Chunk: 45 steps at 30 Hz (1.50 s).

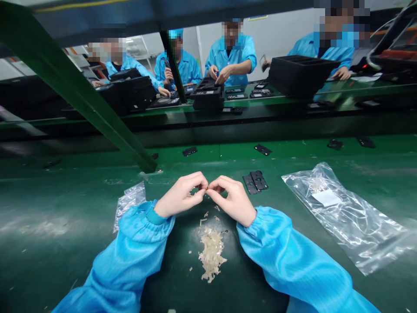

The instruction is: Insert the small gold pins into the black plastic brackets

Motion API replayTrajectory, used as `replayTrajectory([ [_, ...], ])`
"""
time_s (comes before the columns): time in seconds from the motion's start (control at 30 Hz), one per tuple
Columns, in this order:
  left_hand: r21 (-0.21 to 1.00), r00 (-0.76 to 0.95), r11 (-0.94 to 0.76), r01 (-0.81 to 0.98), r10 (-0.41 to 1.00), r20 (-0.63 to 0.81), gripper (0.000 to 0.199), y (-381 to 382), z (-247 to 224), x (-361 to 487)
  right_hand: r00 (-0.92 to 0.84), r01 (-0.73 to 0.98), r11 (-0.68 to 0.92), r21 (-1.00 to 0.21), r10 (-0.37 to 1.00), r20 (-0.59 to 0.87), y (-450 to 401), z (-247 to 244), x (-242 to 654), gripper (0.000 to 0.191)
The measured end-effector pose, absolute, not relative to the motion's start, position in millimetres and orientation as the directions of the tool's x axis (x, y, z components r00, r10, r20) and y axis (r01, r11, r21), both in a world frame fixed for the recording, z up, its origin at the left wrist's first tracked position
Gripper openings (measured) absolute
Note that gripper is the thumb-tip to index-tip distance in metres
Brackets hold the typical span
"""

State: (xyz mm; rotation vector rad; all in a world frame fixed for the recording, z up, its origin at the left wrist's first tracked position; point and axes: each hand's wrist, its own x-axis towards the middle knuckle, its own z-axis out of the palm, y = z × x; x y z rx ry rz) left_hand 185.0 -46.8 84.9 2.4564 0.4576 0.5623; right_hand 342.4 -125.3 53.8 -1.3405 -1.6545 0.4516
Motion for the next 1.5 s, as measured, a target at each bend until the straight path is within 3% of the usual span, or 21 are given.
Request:
replayTrajectory([
  [0.23, 0.601, 0.866, -0.776, 0.191, 0.422, 0.269, 0.009, -44, 84, 184, -0.021, 0.54, 0.356, -0.763, 0.912, 0.41, -124, 56, 345, 0.013],
  [0.37, 0.688, 0.847, -0.699, 0.194, 0.473, 0.242, 0.01, -40, 86, 180, 0.025, 0.562, 0.322, -0.762, 0.914, 0.405, -125, 62, 351, 0.016],
  [0.43, 0.787, 0.835, -0.59, 0.183, 0.515, 0.192, 0.008, -37, 87, 178, 0.008, 0.606, 0.361, -0.709, 0.888, 0.459, -126, 64, 352, 0.02],
  [0.53, 0.946, 0.839, -0.304, 0.117, 0.539, 0.07, 0.006, -36, 85, 179, -0.139, 0.703, 0.494, -0.512, 0.801, 0.582, -129, 65, 349, 0.026],
  [0.63, 0.997, 0.856, -0.048, 0.057, 0.517, -0.024, 0.009, -37, 83, 182, -0.218, 0.757, 0.553, -0.349, 0.716, 0.663, -131, 64, 344, 0.023],
  [0.77, 0.992, 0.873, 0.121, 0.047, 0.478, -0.1, 0.008, -40, 81, 186, -0.167, 0.747, 0.564, -0.351, 0.671, 0.722, -134, 64, 339, 0.007],
  [0.87, 0.982, 0.884, 0.181, 0.054, 0.449, -0.131, 0.007, -46, 81, 186, -0.131, 0.753, 0.551, -0.359, 0.66, 0.74, -136, 63, 338, 0.008],
  [0.93, 0.987, 0.893, 0.145, 0.073, 0.432, -0.13, 0.008, -48, 80, 187, -0.13, 0.765, 0.543, -0.345, 0.656, 0.743, -136, 63, 339, 0.01],
  [1.0, 0.98, 0.872, -0.062, 0.189, 0.469, -0.139, 0.009, -42, 77, 189, -0.1, 0.774, 0.523, -0.357, 0.657, 0.747, -135, 62, 341, 0.01],
  [1.1, 0.785, 0.762, -0.412, 0.463, 0.637, -0.115, 0.015, -9, 68, 196, -0.011, 0.753, 0.488, -0.441, 0.68, 0.733, -130, 61, 346, 0.01],
  [1.2, 0.626, 0.627, -0.461, 0.629, 0.777, -0.058, 0.016, 44, 55, 207, 0.033, 0.713, 0.482, -0.51, 0.703, 0.71, -126, 62, 350, 0.009],
  [1.33, 0.45, 0.509, -0.436, 0.779, 0.859, -0.05, 0.031, 101, 41, 223, 0.032, 0.686, 0.492, -0.536, 0.716, 0.697, -125, 63, 355, 0.009],
  [1.5, 0.378, 0.499, -0.434, 0.818, 0.862, -0.091, 0.033, 122, 33, 243, 0.039, 0.681, 0.485, -0.549, 0.725, 0.688, -125, 67, 357, 0.01],
])
